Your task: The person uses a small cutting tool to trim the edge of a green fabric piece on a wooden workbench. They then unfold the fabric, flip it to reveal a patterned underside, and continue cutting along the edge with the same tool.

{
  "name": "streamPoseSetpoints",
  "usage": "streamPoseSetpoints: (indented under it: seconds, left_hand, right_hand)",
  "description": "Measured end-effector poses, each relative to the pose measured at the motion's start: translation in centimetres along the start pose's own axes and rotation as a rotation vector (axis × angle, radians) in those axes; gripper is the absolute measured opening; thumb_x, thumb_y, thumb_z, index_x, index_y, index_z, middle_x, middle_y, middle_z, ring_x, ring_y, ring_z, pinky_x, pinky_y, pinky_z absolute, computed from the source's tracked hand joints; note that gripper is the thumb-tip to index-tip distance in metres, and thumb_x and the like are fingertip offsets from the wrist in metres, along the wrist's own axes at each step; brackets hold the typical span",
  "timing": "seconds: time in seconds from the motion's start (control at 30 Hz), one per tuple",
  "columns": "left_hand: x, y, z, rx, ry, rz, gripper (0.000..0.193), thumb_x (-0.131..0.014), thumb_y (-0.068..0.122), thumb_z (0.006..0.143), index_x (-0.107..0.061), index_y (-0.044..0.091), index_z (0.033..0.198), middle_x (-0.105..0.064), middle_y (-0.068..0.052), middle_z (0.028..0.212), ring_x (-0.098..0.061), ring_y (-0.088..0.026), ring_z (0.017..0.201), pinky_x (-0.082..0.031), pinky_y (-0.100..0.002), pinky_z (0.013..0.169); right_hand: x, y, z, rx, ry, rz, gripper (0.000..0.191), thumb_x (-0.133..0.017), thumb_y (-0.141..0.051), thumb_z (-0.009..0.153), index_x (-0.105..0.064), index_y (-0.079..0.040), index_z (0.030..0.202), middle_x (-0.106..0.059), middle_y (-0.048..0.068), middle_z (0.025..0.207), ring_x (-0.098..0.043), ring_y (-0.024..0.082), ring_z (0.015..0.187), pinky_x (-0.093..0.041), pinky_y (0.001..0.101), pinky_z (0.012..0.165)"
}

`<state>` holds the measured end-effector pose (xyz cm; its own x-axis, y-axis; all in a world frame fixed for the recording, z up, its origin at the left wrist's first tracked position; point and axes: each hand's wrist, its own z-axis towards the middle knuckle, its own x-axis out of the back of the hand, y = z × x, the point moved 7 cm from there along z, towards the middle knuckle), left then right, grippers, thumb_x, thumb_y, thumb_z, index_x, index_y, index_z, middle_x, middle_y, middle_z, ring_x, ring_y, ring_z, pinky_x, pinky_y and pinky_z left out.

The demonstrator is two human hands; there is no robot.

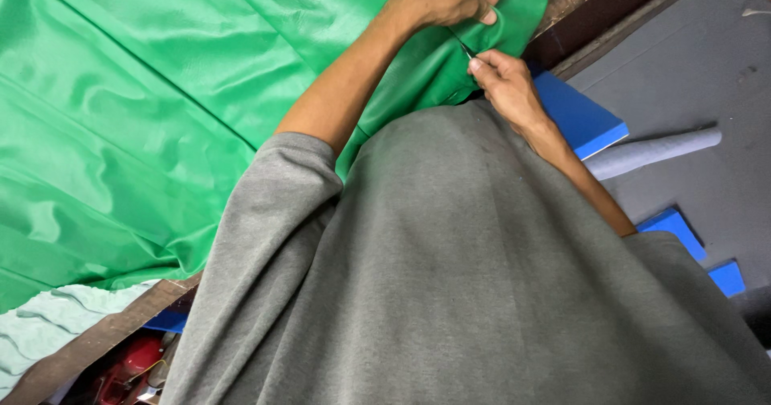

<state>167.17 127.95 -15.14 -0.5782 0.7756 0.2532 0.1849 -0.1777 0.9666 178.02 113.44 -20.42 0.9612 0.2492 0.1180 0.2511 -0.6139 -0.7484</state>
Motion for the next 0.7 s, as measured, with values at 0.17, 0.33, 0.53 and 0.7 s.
streamPoseSetpoints:
  seconds: [0.17,0.33,0.53,0.7]
  left_hand:
    - [0.1,0.1,0.1,-0.002,-0.006,0.018,0.032,-0.088,0.009,0.085,-0.057,0.007,0.081,-0.057,0.0,0.072,-0.058,-0.013,0.069,-0.048,-0.033,0.061]
    - [0.1,0.1,0.4,-0.006,-0.027,-0.025,0.031,-0.088,0.011,0.088,-0.057,0.008,0.083,-0.057,0.001,0.073,-0.058,-0.012,0.07,-0.047,-0.032,0.06]
    - [0.3,-0.2,0.6,0.011,-0.02,-0.025,0.03,-0.088,0.017,0.09,-0.06,0.008,0.084,-0.06,0.001,0.071,-0.058,-0.012,0.067,-0.046,-0.032,0.057]
    - [0.3,0.0,0.8,0.031,-0.037,0.018,0.027,-0.085,0.022,0.092,-0.064,0.008,0.084,-0.061,0.0,0.07,-0.058,-0.013,0.064,-0.045,-0.033,0.055]
  right_hand:
    - [-0.2,0.0,0.2,-0.018,0.015,0.014,0.02,-0.061,-0.021,0.107,-0.069,-0.003,0.104,-0.056,-0.006,0.076,-0.043,0.004,0.062,-0.035,0.0244,0.054]
    - [-0.3,-0.1,0.0,-0.032,0.0,-0.001,0.02,-0.061,-0.023,0.107,-0.068,-0.004,0.104,-0.054,-0.006,0.073,-0.041,0.004,0.06,-0.033,0.0248,0.051]
    - [-0.1,-0.4,0.0,-0.016,0.023,0.017,0.021,-0.062,-0.022,0.107,-0.068,-0.002,0.105,-0.055,-0.006,0.075,-0.043,0.003,0.062,-0.035,0.0237,0.053]
    - [-0.4,-1.0,0.3,-0.026,0.021,0.018,0.022,-0.062,-0.023,0.107,-0.069,-0.002,0.106,-0.054,-0.006,0.073,-0.042,0.003,0.06,-0.034,0.0239,0.051]
